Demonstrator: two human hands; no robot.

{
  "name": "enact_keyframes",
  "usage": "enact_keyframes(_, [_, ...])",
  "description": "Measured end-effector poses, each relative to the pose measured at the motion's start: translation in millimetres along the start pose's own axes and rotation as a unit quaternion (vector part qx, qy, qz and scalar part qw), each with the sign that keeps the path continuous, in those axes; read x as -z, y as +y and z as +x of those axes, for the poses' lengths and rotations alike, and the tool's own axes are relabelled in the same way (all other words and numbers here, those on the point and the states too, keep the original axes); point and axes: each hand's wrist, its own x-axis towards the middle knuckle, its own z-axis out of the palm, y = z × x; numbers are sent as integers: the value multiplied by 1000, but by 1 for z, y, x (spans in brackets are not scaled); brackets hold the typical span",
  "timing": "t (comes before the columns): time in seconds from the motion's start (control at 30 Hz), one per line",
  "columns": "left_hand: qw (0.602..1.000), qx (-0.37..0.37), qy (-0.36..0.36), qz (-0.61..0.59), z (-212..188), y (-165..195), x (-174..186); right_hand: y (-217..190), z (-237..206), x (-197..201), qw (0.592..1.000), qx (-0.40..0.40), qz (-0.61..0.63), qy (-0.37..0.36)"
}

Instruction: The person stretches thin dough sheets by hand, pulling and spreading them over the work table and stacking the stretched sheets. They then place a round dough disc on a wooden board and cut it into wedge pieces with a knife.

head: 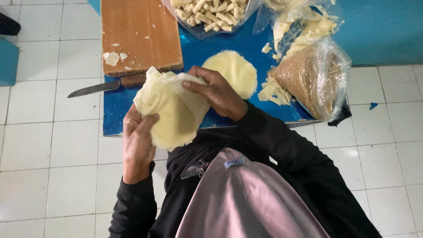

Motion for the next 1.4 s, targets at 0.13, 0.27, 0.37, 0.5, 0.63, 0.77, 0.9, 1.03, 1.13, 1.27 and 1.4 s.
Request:
enact_keyframes(0.13, [994,11,-33,-102,1,8,9,-17,-12,1,958,-16,279,-71])
enact_keyframes(0.27, [989,10,-50,-137,3,7,12,-16,-26,0,933,-18,351,-76])
enact_keyframes(0.37, [984,15,-68,-166,6,4,15,-8,-33,5,925,-30,371,-78])
enact_keyframes(0.5, [972,48,-66,-220,9,-3,18,8,-48,18,912,-32,404,-62])
enact_keyframes(0.63, [962,72,-7,-262,6,-17,23,18,-69,48,891,-2,454,-2])
enact_keyframes(0.77, [948,85,6,-306,4,-30,32,-2,-90,90,900,45,419,108])
enact_keyframes(0.9, [950,75,39,-302,-1,-37,40,-44,-94,116,960,179,163,142])
enact_keyframes(1.03, [930,71,27,-359,-17,-39,48,-46,-58,95,891,116,-368,238])
enact_keyframes(1.13, [923,63,16,-379,-26,-42,55,-14,-51,63,822,223,-511,113])
enact_keyframes(1.27, [907,74,1,-414,-27,-48,67,7,-57,52,747,304,-584,91])
enact_keyframes(1.4, [902,75,4,-425,-26,-53,74,11,-60,49,750,300,-581,95])
